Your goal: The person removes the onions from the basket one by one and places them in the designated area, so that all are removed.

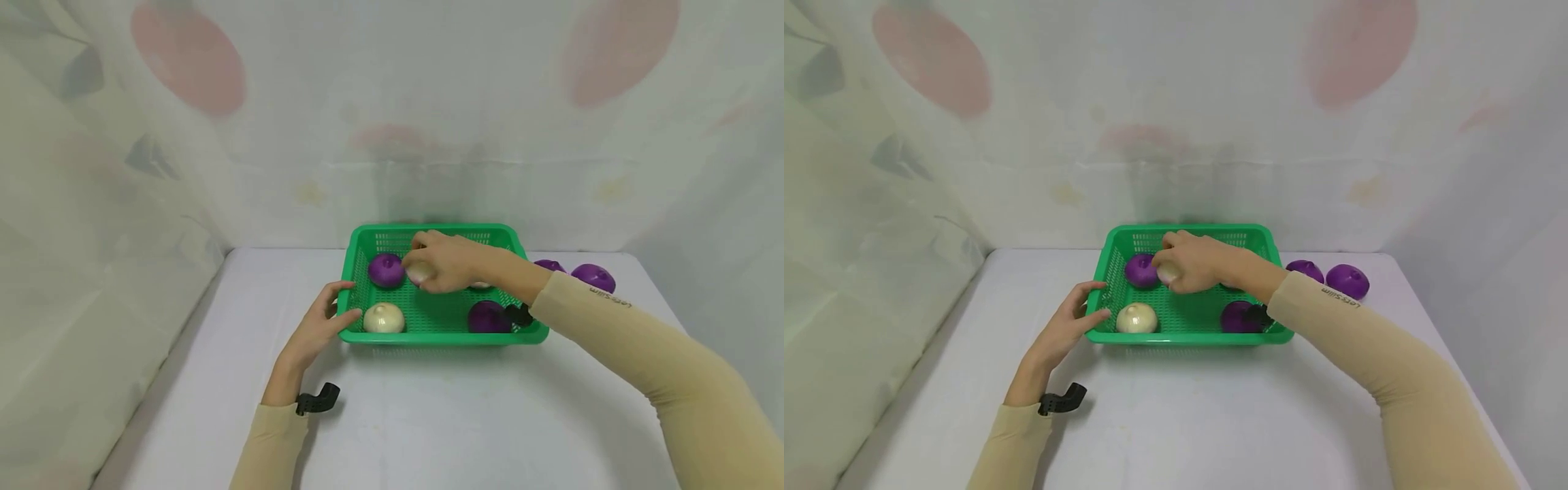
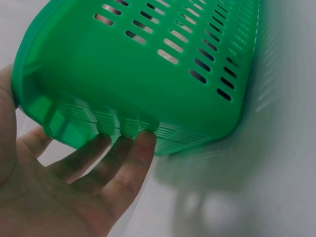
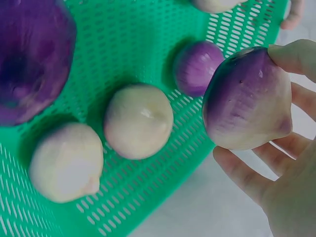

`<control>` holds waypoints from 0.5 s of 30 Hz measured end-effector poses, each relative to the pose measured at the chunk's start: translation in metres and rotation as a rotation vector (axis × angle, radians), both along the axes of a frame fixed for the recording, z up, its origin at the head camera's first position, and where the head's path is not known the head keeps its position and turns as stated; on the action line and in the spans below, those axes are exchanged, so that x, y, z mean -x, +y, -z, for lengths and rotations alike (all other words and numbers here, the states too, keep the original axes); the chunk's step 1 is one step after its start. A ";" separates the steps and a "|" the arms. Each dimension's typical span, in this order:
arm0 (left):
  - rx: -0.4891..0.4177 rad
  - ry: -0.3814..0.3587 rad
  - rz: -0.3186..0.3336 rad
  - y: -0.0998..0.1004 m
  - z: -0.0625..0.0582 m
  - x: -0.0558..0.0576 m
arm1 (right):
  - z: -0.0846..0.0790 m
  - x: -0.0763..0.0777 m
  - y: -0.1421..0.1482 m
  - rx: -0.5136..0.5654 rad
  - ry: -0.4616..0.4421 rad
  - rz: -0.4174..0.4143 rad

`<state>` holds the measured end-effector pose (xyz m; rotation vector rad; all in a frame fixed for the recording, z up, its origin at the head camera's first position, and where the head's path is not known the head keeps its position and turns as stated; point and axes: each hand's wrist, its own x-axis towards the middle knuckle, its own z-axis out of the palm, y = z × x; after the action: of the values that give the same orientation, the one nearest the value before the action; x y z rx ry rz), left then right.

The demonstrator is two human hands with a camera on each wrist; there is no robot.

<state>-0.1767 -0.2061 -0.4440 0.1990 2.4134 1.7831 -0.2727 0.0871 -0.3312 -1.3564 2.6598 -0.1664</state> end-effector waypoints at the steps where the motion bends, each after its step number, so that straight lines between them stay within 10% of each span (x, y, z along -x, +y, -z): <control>1: -0.001 0.001 -0.001 0.000 0.000 0.000 | -0.003 -0.001 0.001 0.005 -0.003 0.006; 15: 0.003 -0.006 0.000 0.000 0.000 0.001 | -0.036 -0.022 0.030 0.042 0.046 0.047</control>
<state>-0.1779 -0.2060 -0.4440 0.1935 2.4116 1.7777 -0.2511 0.1166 -0.2951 -1.3256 2.7429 -0.2001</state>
